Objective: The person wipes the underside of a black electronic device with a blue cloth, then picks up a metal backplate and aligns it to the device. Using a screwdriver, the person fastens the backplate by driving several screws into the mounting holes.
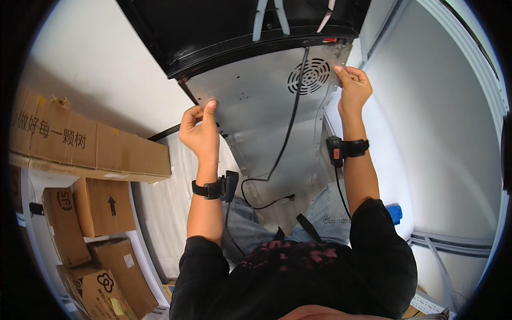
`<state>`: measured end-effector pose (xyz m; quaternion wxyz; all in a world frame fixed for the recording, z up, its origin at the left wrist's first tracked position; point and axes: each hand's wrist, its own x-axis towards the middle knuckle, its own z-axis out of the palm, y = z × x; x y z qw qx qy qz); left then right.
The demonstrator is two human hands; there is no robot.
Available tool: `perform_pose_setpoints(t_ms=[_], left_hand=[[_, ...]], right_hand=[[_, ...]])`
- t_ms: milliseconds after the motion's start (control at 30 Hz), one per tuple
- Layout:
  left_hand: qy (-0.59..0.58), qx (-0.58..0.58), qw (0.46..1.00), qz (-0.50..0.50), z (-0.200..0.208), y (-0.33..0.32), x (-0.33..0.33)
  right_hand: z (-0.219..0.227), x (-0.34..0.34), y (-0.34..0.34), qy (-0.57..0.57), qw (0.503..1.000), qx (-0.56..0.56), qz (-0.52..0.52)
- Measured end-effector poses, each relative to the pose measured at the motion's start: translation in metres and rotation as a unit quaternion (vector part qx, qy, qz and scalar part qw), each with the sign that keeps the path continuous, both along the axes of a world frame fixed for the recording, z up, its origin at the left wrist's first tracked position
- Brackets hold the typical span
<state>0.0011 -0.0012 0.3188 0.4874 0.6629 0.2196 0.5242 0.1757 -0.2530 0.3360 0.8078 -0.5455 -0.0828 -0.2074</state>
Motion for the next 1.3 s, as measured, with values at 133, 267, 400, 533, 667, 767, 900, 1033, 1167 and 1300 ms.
perform_pose_setpoints(t_ms=[133,267,400,533,667,767,900,1033,1167,1300], left_hand=[[0.020,0.039,0.999,0.025,0.001,-0.001,0.001],[-0.013,0.092,0.994,0.064,0.016,-0.005,-0.009],[-0.057,0.349,0.930,0.100,0.050,-0.010,-0.031],[0.062,0.516,0.854,0.022,0.121,-0.052,0.000],[0.155,0.568,0.808,0.032,0.126,-0.052,0.027],[0.122,0.580,0.803,0.060,0.113,-0.044,0.040],[0.129,0.582,0.799,0.075,0.109,-0.044,0.046],[0.125,0.587,0.796,0.080,0.109,-0.043,0.047],[0.110,0.584,0.799,0.089,0.104,-0.044,0.054],[0.111,0.580,0.801,0.096,0.101,-0.041,0.054]], right_hand=[[0.002,-0.002,0.003,0.006,0.999,0.030,-0.011],[-0.002,-0.001,0.004,0.000,0.999,0.032,-0.037],[0.000,-0.002,0.011,-0.004,0.998,0.047,-0.034],[-0.001,-0.001,0.006,-0.012,0.998,0.045,-0.040],[0.004,-0.003,0.007,0.010,0.998,0.019,-0.053],[0.002,-0.002,0.006,0.016,0.998,0.009,-0.052],[0.001,-0.003,0.003,0.008,0.998,0.000,-0.058],[0.005,-0.007,0.003,0.041,0.997,-0.016,-0.066],[0.004,-0.007,0.002,0.046,0.995,-0.024,-0.084],[0.019,-0.021,0.002,0.087,0.981,-0.130,-0.119]])
